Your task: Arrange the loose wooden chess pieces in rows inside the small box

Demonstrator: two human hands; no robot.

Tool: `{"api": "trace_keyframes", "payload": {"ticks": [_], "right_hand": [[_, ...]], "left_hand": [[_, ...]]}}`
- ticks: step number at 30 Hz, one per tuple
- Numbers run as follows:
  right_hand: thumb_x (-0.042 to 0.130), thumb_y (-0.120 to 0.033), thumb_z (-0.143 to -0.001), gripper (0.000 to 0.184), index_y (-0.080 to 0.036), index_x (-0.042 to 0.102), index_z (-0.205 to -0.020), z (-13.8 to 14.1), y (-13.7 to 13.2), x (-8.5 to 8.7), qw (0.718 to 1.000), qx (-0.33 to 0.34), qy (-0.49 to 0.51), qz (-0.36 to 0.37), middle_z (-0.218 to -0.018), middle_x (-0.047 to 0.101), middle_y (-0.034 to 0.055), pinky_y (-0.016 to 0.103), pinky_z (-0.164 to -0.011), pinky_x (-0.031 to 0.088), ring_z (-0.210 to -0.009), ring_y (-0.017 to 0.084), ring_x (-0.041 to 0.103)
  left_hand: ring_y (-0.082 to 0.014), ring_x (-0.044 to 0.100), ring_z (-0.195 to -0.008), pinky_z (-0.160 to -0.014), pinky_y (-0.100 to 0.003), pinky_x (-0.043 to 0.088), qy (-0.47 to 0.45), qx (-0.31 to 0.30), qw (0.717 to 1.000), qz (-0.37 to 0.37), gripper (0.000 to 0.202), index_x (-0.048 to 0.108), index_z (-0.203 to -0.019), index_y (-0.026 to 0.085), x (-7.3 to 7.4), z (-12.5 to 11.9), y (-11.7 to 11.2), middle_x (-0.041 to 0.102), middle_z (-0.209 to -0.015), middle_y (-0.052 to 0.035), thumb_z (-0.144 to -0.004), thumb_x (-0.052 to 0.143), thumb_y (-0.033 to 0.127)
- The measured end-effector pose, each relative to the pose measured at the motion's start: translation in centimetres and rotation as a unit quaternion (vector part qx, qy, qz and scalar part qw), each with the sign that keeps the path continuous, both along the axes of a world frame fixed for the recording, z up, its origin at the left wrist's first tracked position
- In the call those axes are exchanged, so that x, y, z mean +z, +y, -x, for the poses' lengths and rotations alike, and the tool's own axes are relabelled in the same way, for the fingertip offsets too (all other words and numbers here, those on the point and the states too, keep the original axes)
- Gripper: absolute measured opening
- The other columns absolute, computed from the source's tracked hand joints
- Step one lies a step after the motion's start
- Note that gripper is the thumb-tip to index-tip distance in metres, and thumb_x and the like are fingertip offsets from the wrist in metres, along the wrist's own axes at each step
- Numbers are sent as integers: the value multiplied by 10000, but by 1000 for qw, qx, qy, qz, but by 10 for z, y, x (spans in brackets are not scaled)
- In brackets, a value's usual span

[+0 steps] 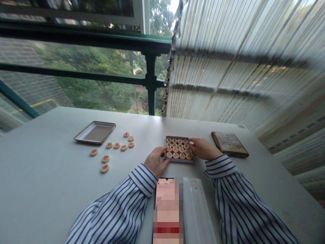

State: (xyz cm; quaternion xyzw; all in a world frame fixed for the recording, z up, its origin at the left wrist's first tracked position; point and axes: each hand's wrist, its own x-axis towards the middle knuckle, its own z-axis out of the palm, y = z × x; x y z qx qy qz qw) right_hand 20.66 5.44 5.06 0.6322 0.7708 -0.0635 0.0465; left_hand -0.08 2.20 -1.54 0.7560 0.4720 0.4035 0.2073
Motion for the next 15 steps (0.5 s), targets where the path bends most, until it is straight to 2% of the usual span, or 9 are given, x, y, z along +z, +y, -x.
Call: {"api": "trace_keyframes", "payload": {"ticks": [9,15], "right_hand": [[336,-220,-825,350,-121,571,-1066,0,1,-2,1000,9,-1,-3,-997,644,134,274,-730,391,-916,209,589],[347,-246,-827,363,-119,553,-1097,-2,2,-1,1000,0,7,-5,-938,661,119,273,-724,389,-895,206,595]], "left_hand": [[-146,597,-743,-673,-291,524,-13,-1,1000,-3,404,542,-1006,153,-1,0,1,616,-917,-67,-609,608,106],[-154,602,-760,-668,-290,528,-19,12,1000,-10,379,537,-1010,150,0,-1,0,617,-938,-77,-638,610,161]]}}
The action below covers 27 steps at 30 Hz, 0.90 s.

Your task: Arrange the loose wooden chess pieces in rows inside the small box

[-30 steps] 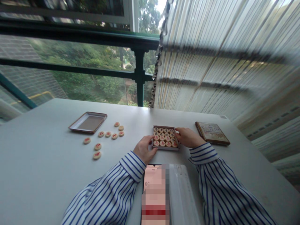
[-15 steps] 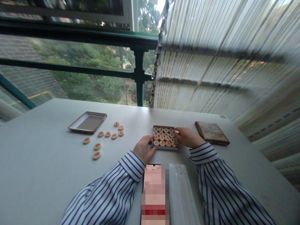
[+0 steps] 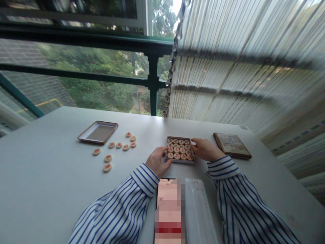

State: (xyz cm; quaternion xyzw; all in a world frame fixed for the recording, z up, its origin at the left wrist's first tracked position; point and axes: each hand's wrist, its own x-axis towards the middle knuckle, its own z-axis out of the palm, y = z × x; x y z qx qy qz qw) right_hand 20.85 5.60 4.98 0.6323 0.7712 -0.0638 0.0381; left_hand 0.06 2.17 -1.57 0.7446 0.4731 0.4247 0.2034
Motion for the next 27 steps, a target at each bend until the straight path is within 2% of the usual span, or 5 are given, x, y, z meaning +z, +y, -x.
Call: {"api": "trace_keyframes", "payload": {"ticks": [5,9,14,20,27], "right_hand": [[350,-310,-838,383,-140,523,-1134,1,-2,2,998,-12,23,-51,-900,668,98,281,-710,385,-859,207,601],[348,-368,-844,363,-191,543,-1094,4,-6,6,996,-26,35,-84,-869,670,78,279,-680,381,-830,206,608],[354,-366,-846,318,-223,577,-1020,12,-12,13,993,-26,38,-105,-816,672,57,264,-641,366,-792,192,611],[362,-358,-851,279,-236,595,-943,25,-22,21,989,7,42,-139,-794,674,37,254,-594,338,-743,183,613],[360,-327,-862,256,-225,594,-886,41,-37,30,978,66,88,-175,-765,672,20,237,-574,327,-691,155,610]], "left_hand": [[-155,607,-767,-653,-282,526,-1,26,1000,-9,320,544,-999,142,3,0,-1,623,-931,-82,-691,586,215],[-148,602,-732,-638,-282,521,-4,47,999,-17,279,557,-967,135,4,1,-1,626,-897,-75,-705,578,229],[-145,595,-704,-613,-277,513,-8,56,998,-33,234,569,-920,137,6,2,-2,625,-863,-69,-701,579,218],[-140,580,-664,-601,-276,494,-13,77,995,-63,148,583,-832,142,11,5,-4,612,-786,-52,-696,576,201],[-127,558,-618,-597,-264,464,-26,81,993,-79,56,582,-711,149,29,21,-17,595,-690,-34,-718,546,191]]}}
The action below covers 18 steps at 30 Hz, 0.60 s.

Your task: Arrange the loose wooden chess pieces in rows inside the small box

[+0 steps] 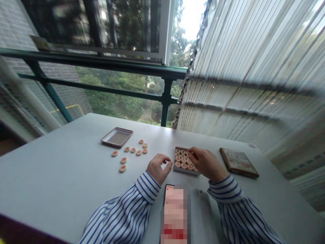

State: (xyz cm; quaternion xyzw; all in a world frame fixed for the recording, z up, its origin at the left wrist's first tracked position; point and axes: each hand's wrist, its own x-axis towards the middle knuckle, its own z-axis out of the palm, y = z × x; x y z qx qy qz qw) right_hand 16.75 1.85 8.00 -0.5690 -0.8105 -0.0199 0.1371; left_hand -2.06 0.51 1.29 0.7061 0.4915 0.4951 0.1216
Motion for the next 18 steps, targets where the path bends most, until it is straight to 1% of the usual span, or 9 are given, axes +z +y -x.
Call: {"api": "trace_keyframes", "payload": {"ticks": [5,9,13,15,17,18], "right_hand": [[377,-299,-855,242,-210,601,-866,18,-8,0,999,48,24,2,-753,664,24,226,-569,335,-683,146,602],[393,-259,-841,225,-198,609,-855,37,-12,-4,995,92,32,14,-761,659,34,223,-604,350,-719,147,603],[395,-253,-838,221,-204,611,-842,59,-15,-7,993,118,12,13,-747,657,29,231,-605,347,-715,153,605],[387,-252,-841,232,-210,614,-824,71,-17,-6,991,131,-9,14,-711,650,25,234,-589,339,-689,153,602],[386,-250,-839,233,-214,616,-837,82,-20,-6,989,145,-29,21,-688,643,21,233,-562,328,-646,145,594],[386,-247,-837,233,-211,616,-837,88,-21,-5,988,150,-35,22,-697,646,24,232,-559,326,-645,143,593]], "left_hand": [[-116,546,-594,-591,-251,454,27,-4,1000,7,71,579,-680,156,10,25,-18,585,-655,-20,-726,535,187],[-118,546,-586,-581,-253,455,53,27,998,6,78,573,-682,160,11,55,-31,584,-651,-16,-733,525,194],[-121,558,-581,-599,-271,471,84,76,993,-14,83,568,-720,162,2,92,-37,606,-685,-18,-746,522,226],[-123,561,-580,-654,-291,484,102,106,989,-32,83,568,-731,163,-6,110,-37,612,-696,-21,-744,525,233],[-136,574,-610,-626,-285,490,117,138,983,-41,98,579,-775,159,-15,126,-36,631,-771,-45,-740,524,233],[-150,584,-646,-640,-293,492,123,157,979,-46,113,583,-798,157,-20,132,-35,636,-786,-52,-740,524,235]]}}
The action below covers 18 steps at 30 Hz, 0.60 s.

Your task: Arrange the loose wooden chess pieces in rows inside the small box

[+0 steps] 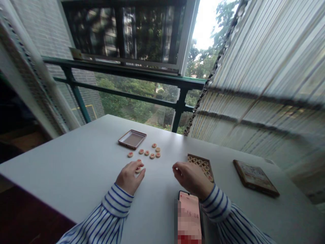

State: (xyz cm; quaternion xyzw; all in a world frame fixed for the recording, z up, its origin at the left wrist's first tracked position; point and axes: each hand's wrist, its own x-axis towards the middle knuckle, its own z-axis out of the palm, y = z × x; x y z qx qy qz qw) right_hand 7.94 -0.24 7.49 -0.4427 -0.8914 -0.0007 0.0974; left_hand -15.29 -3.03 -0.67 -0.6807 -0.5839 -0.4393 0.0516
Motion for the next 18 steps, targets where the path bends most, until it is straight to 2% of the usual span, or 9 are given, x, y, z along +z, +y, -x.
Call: {"api": "trace_keyframes", "payload": {"ticks": [4,9,18], "right_hand": [[378,-230,-833,240,-207,615,-860,21,-1,-1,999,34,-25,21,-742,659,35,228,-573,332,-679,142,596],[387,-248,-819,243,-220,611,-909,44,4,-8,996,61,-46,54,-804,668,35,235,-603,352,-731,154,601],[360,-285,-833,293,-237,595,-1002,62,7,-25,992,59,-54,102,-887,663,41,237,-649,373,-803,155,596]], "left_hand": [[-182,595,-751,-700,-313,484,33,47,998,-8,184,591,-895,163,-19,16,2,648,-849,-60,-742,519,238],[-205,592,-783,-719,-326,466,66,84,994,6,211,591,-907,171,-35,19,3,653,-888,-65,-725,521,252],[-220,587,-766,-710,-333,444,77,131,988,37,222,589,-891,177,-40,13,2,662,-857,-68,-718,502,285]]}}
